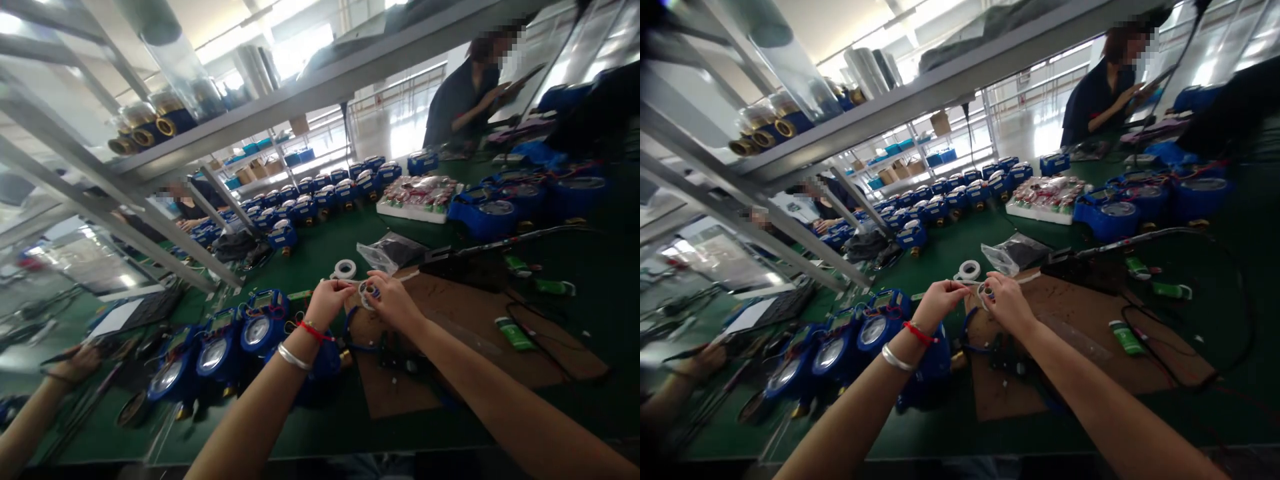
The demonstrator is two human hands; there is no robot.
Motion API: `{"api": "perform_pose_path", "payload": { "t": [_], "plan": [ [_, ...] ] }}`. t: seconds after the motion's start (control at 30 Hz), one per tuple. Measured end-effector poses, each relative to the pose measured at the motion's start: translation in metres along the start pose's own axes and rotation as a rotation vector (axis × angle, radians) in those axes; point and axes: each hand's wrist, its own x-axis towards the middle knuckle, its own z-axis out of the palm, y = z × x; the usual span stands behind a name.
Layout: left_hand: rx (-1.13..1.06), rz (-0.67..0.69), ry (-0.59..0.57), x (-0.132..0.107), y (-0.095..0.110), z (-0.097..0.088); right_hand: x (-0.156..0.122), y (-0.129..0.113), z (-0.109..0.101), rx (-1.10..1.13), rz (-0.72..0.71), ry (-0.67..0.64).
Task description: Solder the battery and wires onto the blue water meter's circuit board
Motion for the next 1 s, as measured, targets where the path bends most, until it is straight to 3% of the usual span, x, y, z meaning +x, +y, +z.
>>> {"api": "perform_pose_path", "payload": {
  "t": [0.27,0.47,1.0],
  "plan": [
    [0.098,0.050,-0.062,-0.003,0.002,0.006,0.001,-0.011,-0.007,0.086,-0.126,-0.006],
    [0.164,0.065,-0.099,-0.005,0.005,0.005,0.000,-0.010,-0.009,0.052,-0.094,-0.008],
    [0.555,0.059,0.063,-0.004,0.000,0.001,0.000,0.002,-0.003,-0.161,-0.020,0.001]
  ]
}}
